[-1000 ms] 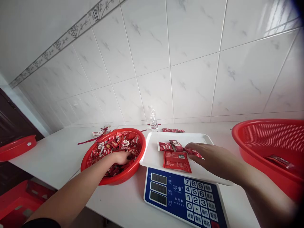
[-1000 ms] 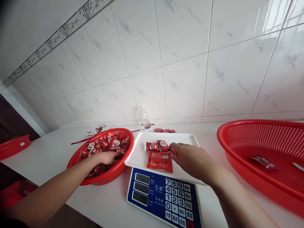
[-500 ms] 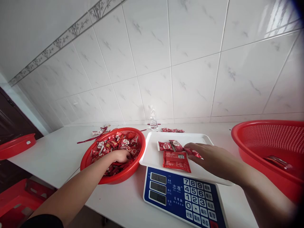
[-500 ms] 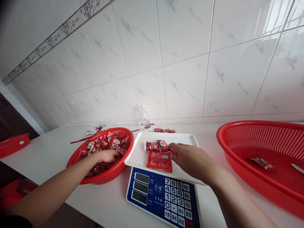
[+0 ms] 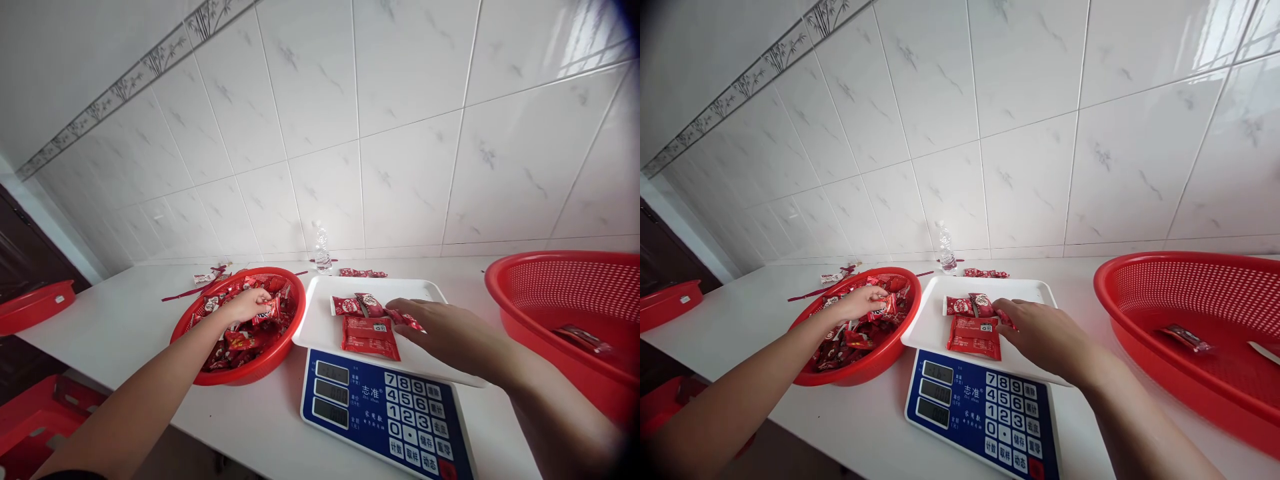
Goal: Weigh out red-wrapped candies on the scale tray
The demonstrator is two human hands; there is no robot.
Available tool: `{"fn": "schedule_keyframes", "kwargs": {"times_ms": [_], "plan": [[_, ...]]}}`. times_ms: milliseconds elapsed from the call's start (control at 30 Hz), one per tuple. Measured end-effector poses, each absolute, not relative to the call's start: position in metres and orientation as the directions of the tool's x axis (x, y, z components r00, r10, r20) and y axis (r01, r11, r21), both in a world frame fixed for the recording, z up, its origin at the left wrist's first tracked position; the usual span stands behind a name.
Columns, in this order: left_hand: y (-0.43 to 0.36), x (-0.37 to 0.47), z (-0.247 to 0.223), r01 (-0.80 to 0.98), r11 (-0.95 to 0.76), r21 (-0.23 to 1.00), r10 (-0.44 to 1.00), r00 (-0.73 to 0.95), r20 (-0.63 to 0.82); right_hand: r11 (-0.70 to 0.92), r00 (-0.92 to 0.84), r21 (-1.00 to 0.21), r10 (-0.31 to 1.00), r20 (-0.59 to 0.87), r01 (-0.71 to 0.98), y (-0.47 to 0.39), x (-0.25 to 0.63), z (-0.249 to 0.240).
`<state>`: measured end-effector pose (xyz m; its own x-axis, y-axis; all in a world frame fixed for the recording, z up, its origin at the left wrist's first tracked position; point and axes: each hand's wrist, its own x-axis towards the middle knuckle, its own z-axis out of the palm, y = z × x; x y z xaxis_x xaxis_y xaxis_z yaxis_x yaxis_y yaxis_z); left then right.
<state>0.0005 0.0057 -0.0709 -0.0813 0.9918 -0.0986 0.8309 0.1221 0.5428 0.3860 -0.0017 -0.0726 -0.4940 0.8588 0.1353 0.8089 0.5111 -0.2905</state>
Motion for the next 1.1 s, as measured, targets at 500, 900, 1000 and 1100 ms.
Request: {"fn": "schedule_keyframes", "kwargs": {"times_ms": [500, 900, 1000, 1100], "plan": [[-0.019, 0.122, -0.044, 0.255, -0.037, 0.966, 0.989, 0.147, -0.001, 0.552, -0.467, -0.494, 0.833, 0.295, 0.672, -0.014, 0.368, -0.058], [-0.036, 0.176, -0.046, 0.166, -0.191, 0.967, 0.934, 0.333, 0.127, 0.632, -0.551, -0.63, 0.753, 0.36, 0.452, -0.011, 0.369, -0.061], [-0.038, 0.177, -0.047, 0.155, -0.165, 0.974, 0.94, 0.323, 0.108, 0.608, -0.523, -0.643, 0.775, 0.353, 0.466, -0.01, 0.369, -0.062], [-0.04, 0.178, -0.049, 0.122, -0.113, 0.986, 0.946, 0.317, 0.069, 0.595, -0.5, -0.657, 0.788, 0.36, 0.463, -0.01, 0.368, -0.063]]}}
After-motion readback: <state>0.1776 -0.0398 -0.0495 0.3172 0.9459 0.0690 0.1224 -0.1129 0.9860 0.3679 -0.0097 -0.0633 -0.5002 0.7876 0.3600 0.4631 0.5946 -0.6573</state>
